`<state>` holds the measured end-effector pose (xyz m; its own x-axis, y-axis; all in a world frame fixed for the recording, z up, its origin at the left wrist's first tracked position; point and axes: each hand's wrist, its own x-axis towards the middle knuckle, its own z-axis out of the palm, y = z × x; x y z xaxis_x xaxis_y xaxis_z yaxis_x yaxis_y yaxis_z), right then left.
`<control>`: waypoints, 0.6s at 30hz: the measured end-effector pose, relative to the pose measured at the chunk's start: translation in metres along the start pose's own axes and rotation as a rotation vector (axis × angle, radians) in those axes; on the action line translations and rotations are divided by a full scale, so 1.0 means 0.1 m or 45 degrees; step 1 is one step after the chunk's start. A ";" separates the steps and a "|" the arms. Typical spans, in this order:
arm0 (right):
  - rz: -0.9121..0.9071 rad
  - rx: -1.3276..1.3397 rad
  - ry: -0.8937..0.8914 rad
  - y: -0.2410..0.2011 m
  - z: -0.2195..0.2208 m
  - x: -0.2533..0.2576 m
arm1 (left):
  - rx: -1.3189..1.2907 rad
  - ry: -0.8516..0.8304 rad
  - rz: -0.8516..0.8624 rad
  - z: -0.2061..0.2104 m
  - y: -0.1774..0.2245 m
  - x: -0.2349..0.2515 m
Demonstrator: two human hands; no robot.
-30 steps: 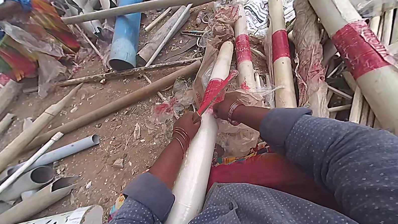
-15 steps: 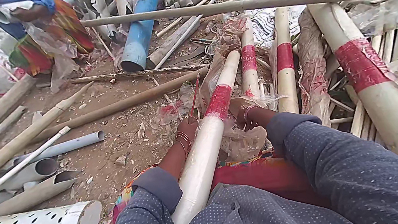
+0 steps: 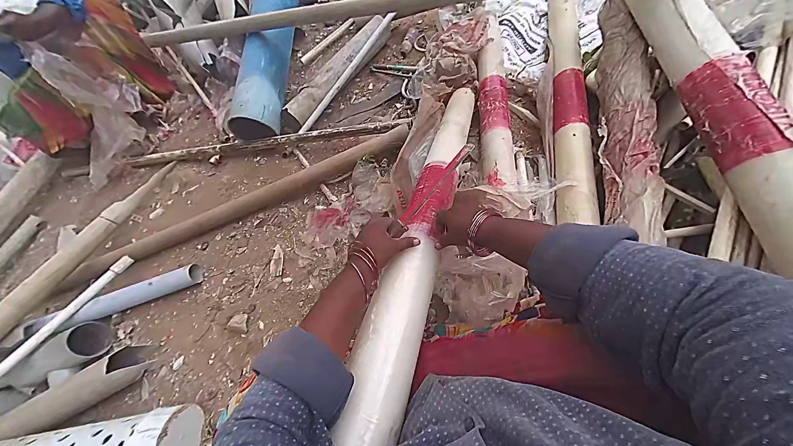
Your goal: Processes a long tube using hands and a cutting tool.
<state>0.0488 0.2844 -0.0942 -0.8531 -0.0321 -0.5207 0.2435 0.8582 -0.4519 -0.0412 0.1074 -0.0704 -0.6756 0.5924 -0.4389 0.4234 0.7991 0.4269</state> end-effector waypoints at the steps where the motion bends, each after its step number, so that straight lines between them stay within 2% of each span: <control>1: 0.003 0.046 -0.014 0.00 0.03 0.01 | 0.050 -0.047 -0.004 0.01 0.01 0.07; 4: -0.015 0.138 -0.048 -0.01 0.06 0.01 | 0.097 -0.121 -0.003 0.03 0.00 0.20; 8: -0.055 0.034 -0.061 -0.06 0.02 0.00 | 0.190 -0.194 -0.043 -0.04 0.12 0.17; 15: 0.145 -0.071 -0.013 -0.22 0.13 -0.04 | 0.415 -0.052 -0.062 0.01 0.23 0.03; 18: 0.286 -0.145 -0.130 -0.13 0.22 -0.02 | 0.357 0.016 -0.129 0.06 0.16 0.04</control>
<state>0.0576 0.2616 -0.1030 -0.7312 0.1187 -0.6718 0.3626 0.9017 -0.2354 -0.0336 0.1230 -0.0700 -0.7299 0.5080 -0.4574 0.5024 0.8524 0.1450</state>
